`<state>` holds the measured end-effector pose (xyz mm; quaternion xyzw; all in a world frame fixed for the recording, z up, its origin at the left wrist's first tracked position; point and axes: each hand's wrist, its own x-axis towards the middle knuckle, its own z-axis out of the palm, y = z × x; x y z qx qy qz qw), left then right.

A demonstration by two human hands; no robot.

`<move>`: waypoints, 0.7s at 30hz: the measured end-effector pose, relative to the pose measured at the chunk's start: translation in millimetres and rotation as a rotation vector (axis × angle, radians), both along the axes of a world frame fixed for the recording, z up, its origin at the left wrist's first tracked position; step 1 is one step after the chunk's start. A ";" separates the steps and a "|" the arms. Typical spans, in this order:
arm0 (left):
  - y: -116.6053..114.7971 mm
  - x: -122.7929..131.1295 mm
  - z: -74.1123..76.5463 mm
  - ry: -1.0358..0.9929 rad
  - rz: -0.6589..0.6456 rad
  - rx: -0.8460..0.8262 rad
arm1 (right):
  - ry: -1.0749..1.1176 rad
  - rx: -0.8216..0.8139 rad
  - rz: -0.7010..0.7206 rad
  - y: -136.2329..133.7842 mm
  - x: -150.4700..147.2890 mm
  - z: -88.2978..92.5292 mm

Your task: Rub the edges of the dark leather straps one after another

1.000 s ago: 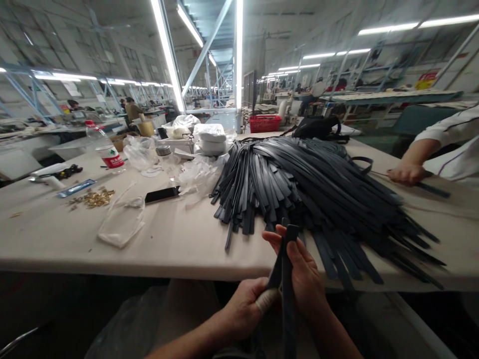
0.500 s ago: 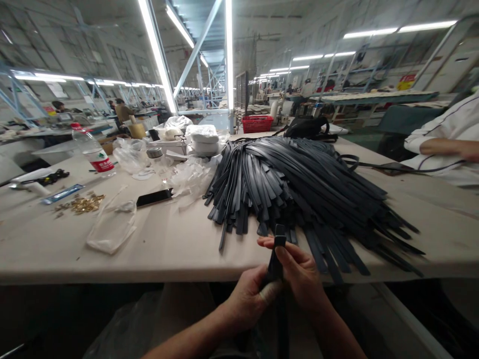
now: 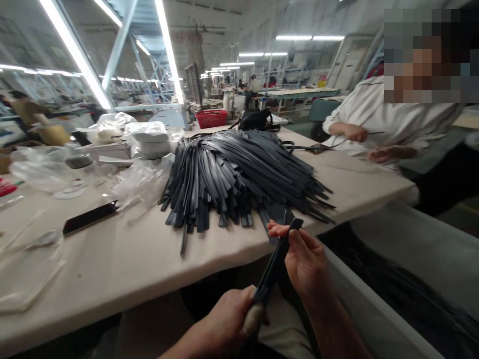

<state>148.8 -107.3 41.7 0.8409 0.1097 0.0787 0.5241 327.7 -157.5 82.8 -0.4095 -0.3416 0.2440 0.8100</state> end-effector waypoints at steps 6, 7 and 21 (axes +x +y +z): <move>2.1 7.8 -17.3 -0.036 0.036 0.012 | -0.072 0.046 -0.237 -53.3 42.2 22.0; 6.6 4.1 -20.9 -0.053 0.080 -0.020 | -0.126 0.067 -0.352 -65.9 53.3 32.9; 24.4 -77.7 -99.7 0.227 0.298 -0.156 | -0.666 -0.513 -0.829 -138.6 208.7 7.9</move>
